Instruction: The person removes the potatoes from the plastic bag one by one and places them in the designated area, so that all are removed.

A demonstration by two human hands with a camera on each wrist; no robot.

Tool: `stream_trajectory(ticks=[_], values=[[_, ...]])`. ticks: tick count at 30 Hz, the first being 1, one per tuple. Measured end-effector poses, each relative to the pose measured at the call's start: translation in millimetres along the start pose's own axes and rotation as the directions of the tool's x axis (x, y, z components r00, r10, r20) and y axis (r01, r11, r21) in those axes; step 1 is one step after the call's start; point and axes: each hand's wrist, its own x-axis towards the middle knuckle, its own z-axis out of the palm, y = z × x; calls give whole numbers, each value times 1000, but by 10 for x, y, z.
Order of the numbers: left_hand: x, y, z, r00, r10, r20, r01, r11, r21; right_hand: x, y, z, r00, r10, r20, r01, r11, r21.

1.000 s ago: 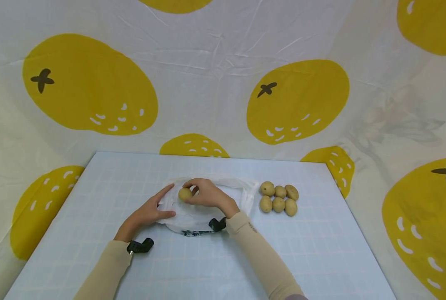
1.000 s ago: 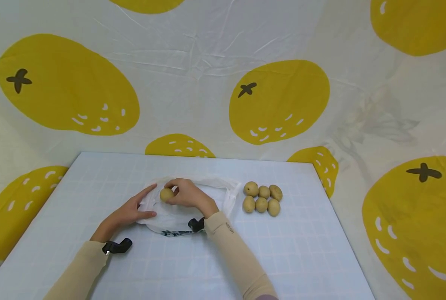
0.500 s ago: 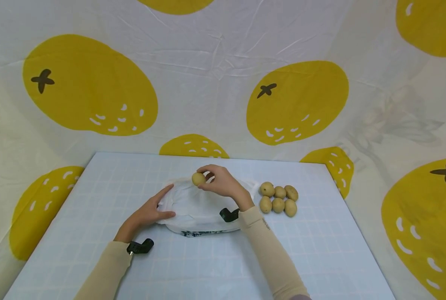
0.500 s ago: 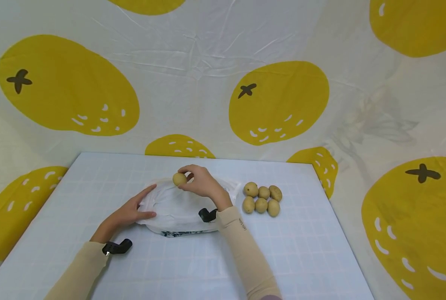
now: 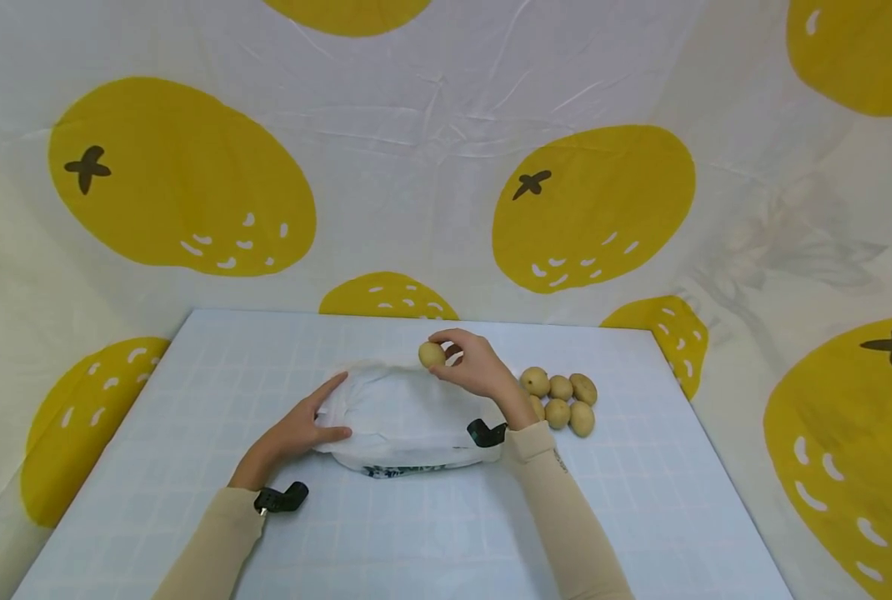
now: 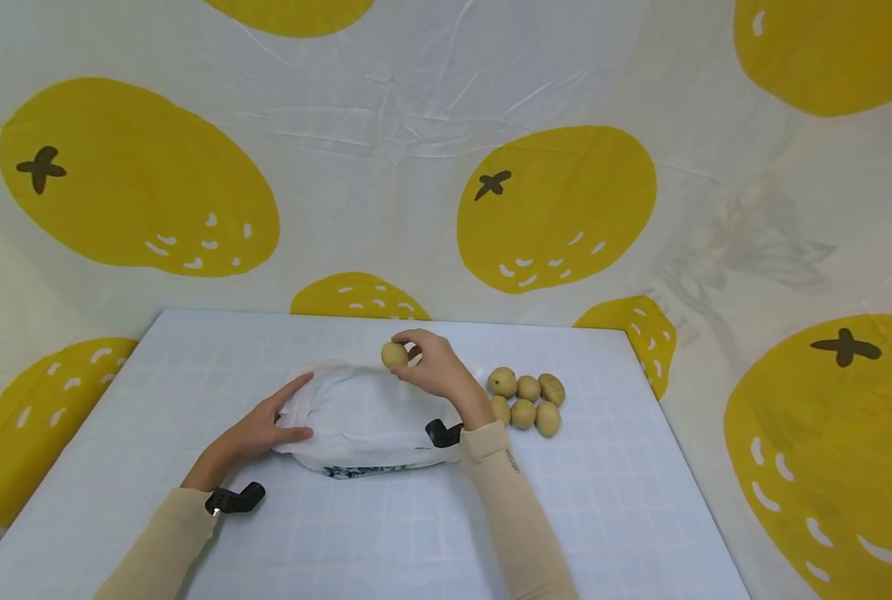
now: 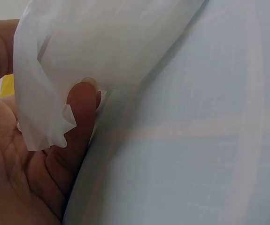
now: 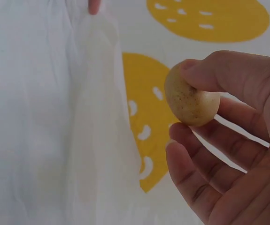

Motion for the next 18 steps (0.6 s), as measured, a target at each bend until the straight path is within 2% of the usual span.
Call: stream_trajectory(ticks=[7, 18], values=[[-2, 17, 1, 1000, -7, -1, 7, 1000, 0, -120, 81, -108, 997, 1, -77, -1, 1000, 4], [-3, 6, 3, 1000, -9, -7, 9, 1000, 0, -340, 271, -304, 984, 79, -161, -74, 997, 37]])
